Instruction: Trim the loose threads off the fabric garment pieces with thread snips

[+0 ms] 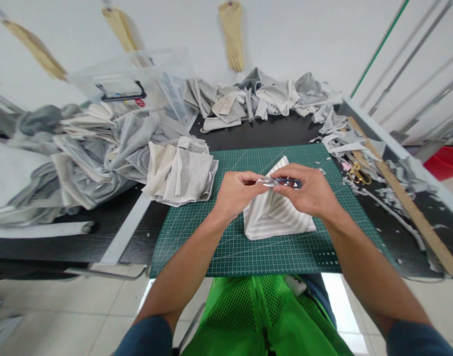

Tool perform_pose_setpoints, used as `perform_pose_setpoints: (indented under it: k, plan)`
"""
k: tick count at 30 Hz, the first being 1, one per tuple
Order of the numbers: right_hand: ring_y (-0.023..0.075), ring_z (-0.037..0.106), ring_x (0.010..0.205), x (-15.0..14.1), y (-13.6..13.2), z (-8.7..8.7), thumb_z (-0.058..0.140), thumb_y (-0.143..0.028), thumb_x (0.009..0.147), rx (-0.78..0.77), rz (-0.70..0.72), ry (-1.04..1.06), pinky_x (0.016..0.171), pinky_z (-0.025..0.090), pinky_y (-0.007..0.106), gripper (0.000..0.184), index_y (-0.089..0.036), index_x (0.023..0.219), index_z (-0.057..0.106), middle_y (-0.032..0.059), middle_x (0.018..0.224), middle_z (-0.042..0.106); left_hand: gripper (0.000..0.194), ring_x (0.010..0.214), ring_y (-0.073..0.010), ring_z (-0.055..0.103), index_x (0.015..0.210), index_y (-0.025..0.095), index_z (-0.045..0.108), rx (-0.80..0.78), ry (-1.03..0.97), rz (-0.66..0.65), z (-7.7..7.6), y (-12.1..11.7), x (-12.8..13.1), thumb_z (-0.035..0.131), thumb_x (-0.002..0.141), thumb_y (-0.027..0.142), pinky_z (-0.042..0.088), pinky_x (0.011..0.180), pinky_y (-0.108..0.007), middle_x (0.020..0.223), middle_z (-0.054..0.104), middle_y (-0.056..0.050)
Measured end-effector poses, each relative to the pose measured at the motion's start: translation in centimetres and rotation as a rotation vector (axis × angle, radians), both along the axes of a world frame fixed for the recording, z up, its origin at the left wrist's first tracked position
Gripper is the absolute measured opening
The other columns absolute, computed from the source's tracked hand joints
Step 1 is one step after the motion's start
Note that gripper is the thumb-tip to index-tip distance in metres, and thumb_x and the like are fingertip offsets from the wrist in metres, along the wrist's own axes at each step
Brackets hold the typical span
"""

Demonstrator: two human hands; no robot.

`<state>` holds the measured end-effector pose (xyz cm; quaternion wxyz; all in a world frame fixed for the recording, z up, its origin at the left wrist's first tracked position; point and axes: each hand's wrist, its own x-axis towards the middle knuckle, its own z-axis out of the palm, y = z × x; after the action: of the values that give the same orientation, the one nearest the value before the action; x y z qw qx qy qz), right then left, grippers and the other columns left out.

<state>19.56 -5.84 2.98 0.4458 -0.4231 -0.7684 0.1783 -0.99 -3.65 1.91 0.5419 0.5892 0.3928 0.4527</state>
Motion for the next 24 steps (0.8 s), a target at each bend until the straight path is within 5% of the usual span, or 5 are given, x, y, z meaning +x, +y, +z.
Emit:
perform_pose_setpoints:
  k: [24]
  plan:
    - [0.0210,0.071,0.086,-0.18,-0.21,0.23,0.074,-0.027,0.088,-0.034,-0.007,-0.015,0.074,0.053,0.032,0.011,-0.023,0.096,0.080,0.0052,0.096,0.079,0.022,0.073,-0.0159,0.068,0.084,0.017,0.083,0.036,0.076,0.015,0.13,-0.30,-0.02,0.088,0.071,0.034,0.051,0.067,-0.027,0.082,0.079,-0.007]
